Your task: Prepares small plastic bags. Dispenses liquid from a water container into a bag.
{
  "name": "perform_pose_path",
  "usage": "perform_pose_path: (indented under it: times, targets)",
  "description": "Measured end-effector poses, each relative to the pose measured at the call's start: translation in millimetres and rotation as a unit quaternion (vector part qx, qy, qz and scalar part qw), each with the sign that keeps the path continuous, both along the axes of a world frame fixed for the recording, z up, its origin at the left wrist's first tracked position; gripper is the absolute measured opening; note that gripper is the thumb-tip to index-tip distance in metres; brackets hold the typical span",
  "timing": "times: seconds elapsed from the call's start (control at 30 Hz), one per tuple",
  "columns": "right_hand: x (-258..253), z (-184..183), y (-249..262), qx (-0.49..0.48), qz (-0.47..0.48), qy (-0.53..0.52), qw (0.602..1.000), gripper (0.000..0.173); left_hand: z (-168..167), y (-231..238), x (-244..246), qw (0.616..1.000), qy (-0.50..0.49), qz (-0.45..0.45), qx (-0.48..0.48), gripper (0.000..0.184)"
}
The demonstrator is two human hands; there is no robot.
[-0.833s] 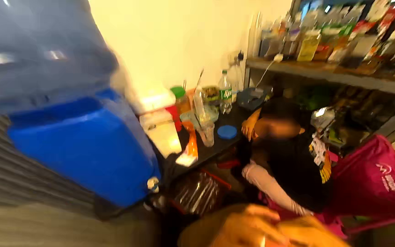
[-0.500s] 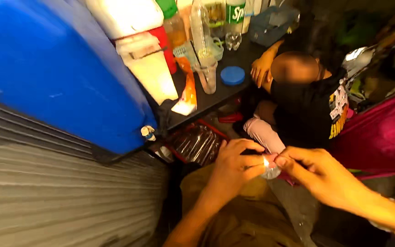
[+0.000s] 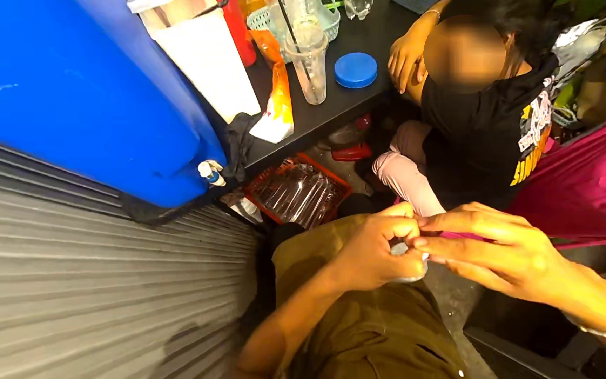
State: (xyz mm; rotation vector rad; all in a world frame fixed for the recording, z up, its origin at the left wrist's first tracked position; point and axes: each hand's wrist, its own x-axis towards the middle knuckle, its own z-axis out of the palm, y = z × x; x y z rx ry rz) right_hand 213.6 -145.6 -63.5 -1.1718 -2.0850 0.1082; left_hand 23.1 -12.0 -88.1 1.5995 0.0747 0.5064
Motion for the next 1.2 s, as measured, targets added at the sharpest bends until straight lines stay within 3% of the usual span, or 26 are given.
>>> perform_pose_path:
  times: [0.23, 0.33, 0.47, 0.57, 0.67, 0.73, 0.9, 1.2]
  targets:
    - [-2, 41, -11, 0.031, 0.049, -0.023, 0.998, 0.011, 37, -12, -6, 0.994, -0.068, -0.085, 0.002, 0.023]
    - [-3, 50, -11, 0.028, 0.067, -0.057, 0.996, 0.015, 34, -20, 3, 0.99, -0.083, -0.114, -0.009, 0.016]
    - [1, 16, -4, 0.027, 0.035, -0.029, 0.999, 0.021, -2, -19, 20, 0.988, -0.119, -0.084, -0.047, 0.013]
    - [-2, -24, -9, 0.08, -0.012, 0.008, 0.997, 0.024, -13, -12, 21, 0.986, -0.151, -0.058, -0.044, 0.017]
    - [-16, -51, -10, 0.13, -0.082, 0.128, 0.98, 0.014, -14, -11, 19, 0.988, -0.138, -0.062, -0.037, 0.014]
    - [-25, -53, -10, 0.136, -0.096, 0.181, 0.969, 0.023, -17, -12, 20, 0.988, -0.134, -0.061, -0.038, 0.013]
    - [-34, -53, -12, 0.16, -0.139, 0.189, 0.959, 0.012, -24, -10, 27, 0.985, -0.15, -0.061, -0.063, 0.011]
    - [-55, -69, -9, 0.184, -0.216, 0.318, 0.904, 0.014, -36, -32, 39, 0.976, -0.19, 0.093, -0.045, 0.013]
